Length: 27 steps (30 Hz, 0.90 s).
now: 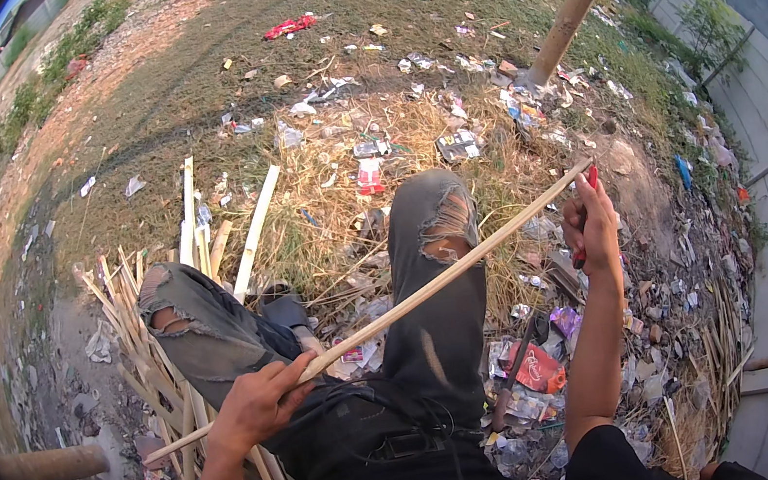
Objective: The person sits on the ground and uses a red utility knife to shave and sharpen a long, thin wooden stick. They hold the stick against their leg and repeatedly scrape the blade along its length to create a pointed tip.
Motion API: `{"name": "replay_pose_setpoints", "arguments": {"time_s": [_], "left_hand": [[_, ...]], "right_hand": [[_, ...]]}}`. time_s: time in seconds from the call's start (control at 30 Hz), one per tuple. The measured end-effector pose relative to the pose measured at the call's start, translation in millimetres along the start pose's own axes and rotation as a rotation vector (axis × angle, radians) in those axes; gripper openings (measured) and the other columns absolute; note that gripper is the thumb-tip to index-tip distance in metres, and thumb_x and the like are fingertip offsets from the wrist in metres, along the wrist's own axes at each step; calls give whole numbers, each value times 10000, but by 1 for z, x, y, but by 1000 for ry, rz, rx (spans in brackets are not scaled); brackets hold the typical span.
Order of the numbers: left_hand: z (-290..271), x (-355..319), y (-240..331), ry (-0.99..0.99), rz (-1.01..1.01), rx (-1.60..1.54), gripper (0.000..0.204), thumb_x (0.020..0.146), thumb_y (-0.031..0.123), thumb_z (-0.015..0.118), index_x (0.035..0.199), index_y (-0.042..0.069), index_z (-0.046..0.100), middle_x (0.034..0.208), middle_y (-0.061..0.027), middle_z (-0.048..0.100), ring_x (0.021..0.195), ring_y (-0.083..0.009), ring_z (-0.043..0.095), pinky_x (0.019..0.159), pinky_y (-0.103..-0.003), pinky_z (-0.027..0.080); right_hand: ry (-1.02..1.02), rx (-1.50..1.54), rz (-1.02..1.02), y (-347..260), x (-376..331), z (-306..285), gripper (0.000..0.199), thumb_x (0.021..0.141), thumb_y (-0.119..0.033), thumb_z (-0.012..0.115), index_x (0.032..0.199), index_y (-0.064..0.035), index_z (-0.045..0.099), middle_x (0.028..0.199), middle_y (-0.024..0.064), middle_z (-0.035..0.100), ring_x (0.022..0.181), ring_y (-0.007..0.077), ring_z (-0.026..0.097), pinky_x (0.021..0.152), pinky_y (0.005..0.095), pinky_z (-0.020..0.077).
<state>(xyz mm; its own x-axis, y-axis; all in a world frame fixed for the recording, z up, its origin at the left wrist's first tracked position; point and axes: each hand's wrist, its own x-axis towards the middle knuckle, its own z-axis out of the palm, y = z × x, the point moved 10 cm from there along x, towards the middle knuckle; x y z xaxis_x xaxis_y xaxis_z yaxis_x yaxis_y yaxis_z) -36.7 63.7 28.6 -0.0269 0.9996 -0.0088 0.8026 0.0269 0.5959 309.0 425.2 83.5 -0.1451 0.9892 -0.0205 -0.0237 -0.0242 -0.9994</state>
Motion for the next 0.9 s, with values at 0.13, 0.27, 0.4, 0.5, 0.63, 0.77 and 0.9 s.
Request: {"name": "replay_pose_setpoints", "arguments": {"time_s": [0.13,0.27,0.4,0.5,0.63,0.77,0.9], "left_hand": [[6,-13,-9,-33,-18,72,550,968,277,758,1489,204,597,833,-100,582,712,-337,643,637,-468,525],[8,-24,-21,0,-50,135,551,954,264,771,1477,203,609,835,-96,583,710,-334,642,635,-461,528],[4,-34,-31,35,-69,85,548,915,178,797,1441,168,647,835,-118,588,725,-348,637,654,-467,510],[6,-41,-38,47,-57,126,560,913,203,800,1449,208,636,837,-96,584,713,-332,647,632,-461,530],[9,-41,-37,56,-40,151,565,909,199,799,1450,217,637,840,-92,584,700,-334,643,623,-458,530],[13,-40,-36,97,0,213,552,915,211,792,1445,216,639,839,-89,582,670,-337,637,602,-457,529],[13,-37,-31,106,14,207,525,931,226,780,1437,195,645,830,-96,578,661,-341,637,595,-462,528]], "right_hand": [[65,-99,7,28,-28,-14,282,1150,-357,495,1275,-105,482,826,34,588,442,67,434,381,229,337],[-213,-313,8,60,-52,19,324,1160,-361,495,1244,-51,542,902,12,611,650,62,574,591,250,487],[-274,-516,7,67,-61,45,317,1143,-359,541,1137,-44,570,771,-13,557,597,66,538,529,288,472],[-137,-460,16,49,-57,44,356,1138,-386,536,1058,-39,556,713,4,536,527,81,509,468,316,443],[-63,-676,-106,33,-38,23,446,1138,-430,501,1039,0,570,686,91,549,569,180,555,533,396,448],[28,-818,-196,16,-31,10,478,1134,-429,501,1080,25,639,729,144,588,673,248,557,656,438,452],[-32,-811,-209,25,-32,14,500,1124,-433,512,1068,43,655,719,178,594,647,281,521,651,436,444]]}}
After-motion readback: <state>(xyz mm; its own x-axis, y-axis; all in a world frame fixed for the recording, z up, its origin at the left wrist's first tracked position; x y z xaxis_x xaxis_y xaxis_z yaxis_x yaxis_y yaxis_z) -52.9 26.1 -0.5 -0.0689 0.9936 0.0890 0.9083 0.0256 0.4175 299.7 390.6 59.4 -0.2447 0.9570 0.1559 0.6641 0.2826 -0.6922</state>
